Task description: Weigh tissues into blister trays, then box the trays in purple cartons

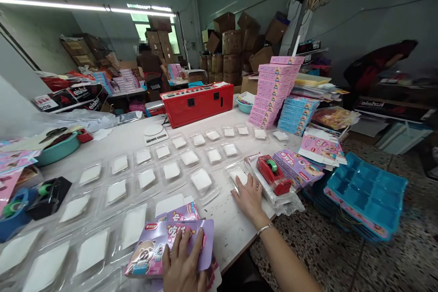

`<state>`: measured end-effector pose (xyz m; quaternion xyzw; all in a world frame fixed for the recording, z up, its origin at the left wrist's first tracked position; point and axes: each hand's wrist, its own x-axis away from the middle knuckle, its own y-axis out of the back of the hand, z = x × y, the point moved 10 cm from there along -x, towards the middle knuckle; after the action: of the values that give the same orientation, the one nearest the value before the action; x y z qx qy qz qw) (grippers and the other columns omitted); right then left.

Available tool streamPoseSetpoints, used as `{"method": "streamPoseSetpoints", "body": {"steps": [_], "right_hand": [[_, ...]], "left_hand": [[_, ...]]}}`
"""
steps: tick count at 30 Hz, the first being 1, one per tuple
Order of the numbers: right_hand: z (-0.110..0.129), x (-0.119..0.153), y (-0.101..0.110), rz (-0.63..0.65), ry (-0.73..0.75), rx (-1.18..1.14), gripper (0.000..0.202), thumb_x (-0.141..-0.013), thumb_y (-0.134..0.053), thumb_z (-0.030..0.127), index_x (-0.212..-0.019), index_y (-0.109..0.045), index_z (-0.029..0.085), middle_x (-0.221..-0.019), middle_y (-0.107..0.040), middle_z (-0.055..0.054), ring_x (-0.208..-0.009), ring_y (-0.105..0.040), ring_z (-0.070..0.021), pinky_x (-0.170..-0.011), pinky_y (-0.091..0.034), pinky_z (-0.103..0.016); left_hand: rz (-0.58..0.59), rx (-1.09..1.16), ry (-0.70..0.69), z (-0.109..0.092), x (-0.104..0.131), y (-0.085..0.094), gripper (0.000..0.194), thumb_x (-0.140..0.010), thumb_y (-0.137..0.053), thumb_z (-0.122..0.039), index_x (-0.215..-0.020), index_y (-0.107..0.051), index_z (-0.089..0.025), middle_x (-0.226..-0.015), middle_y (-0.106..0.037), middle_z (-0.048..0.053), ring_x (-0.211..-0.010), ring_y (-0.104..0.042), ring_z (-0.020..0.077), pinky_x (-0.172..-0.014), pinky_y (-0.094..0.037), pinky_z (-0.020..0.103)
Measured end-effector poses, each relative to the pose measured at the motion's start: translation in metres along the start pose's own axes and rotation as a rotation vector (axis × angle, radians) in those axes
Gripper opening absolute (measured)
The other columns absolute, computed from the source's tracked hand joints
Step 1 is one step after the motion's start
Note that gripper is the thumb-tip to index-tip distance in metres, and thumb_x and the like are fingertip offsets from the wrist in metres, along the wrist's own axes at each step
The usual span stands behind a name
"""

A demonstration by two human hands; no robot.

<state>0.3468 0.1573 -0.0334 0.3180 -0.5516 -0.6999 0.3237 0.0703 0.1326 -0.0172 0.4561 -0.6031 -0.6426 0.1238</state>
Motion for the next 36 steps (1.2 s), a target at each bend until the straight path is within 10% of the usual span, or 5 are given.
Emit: {"method": "streamPoseSetpoints", "body": {"steps": [7, 13, 22, 29, 36], "right_hand": [[-0.022, 0.044, -0.010, -0.064, 0.172, -0.055, 0.050, -0.086, -0.064, 0.035, -0.137, -0.061, 0.032, -0.156, -0.037, -0.016, -0.134, -0.039, -0.0427, -0.100, -0.038, -0.059], [-0.034, 0.102, 0.031, -0.292, 0.561, -0.251, 0.044, -0.089, -0.059, 0.031, -0.132, -0.064, 0.033, -0.161, -0.027, -0.011, -0.130, -0.043, -0.0406, -0.098, -0.043, -0.061], [0.025, 0.160, 0.079, -0.008, 1.153, -0.458, 0.061, -0.085, -0.065, 0.022, -0.143, -0.052, 0.035, -0.166, -0.019, -0.007, -0.141, -0.037, -0.0339, -0.103, -0.045, -0.053], [0.046, 0.158, 0.060, 0.043, 1.176, -0.408, 0.061, -0.076, -0.071, 0.018, -0.135, -0.058, 0.029, -0.162, -0.029, -0.013, -0.139, -0.037, -0.0371, -0.105, -0.041, -0.056], [0.076, 0.174, 0.037, -0.056, 1.069, -0.291, 0.069, -0.075, -0.071, 0.022, -0.141, -0.050, 0.024, -0.156, -0.036, -0.022, -0.136, -0.038, -0.0420, -0.099, -0.043, -0.058]], "left_hand": [[-0.064, 0.484, 0.331, 0.038, 0.008, 0.013, 0.042, -0.100, -0.034, -0.034, -0.122, -0.069, -0.026, -0.126, -0.070, 0.007, -0.130, -0.054, 0.0279, -0.111, -0.034, 0.053], [0.000, 0.612, 0.416, 0.041, -0.005, 0.027, 0.045, -0.098, -0.035, -0.042, -0.119, -0.070, -0.023, -0.124, -0.072, 0.010, -0.129, -0.056, 0.0307, -0.114, -0.030, 0.060], [-0.020, 0.589, 0.392, 0.037, -0.014, 0.040, 0.044, -0.099, -0.036, -0.040, -0.115, -0.073, -0.023, -0.124, -0.071, 0.010, -0.124, -0.058, 0.0291, -0.116, -0.027, 0.062], [0.030, 0.618, 0.286, 0.027, -0.011, 0.048, 0.041, -0.099, -0.040, -0.042, -0.120, -0.071, -0.026, -0.122, -0.073, 0.007, -0.119, -0.062, 0.0277, -0.111, -0.037, 0.058], [-0.012, 0.582, 0.222, -0.009, 0.002, 0.021, 0.041, -0.100, -0.038, -0.038, -0.130, -0.064, -0.025, -0.133, -0.067, 0.009, -0.127, -0.057, 0.0284, -0.105, -0.045, 0.055]]}}
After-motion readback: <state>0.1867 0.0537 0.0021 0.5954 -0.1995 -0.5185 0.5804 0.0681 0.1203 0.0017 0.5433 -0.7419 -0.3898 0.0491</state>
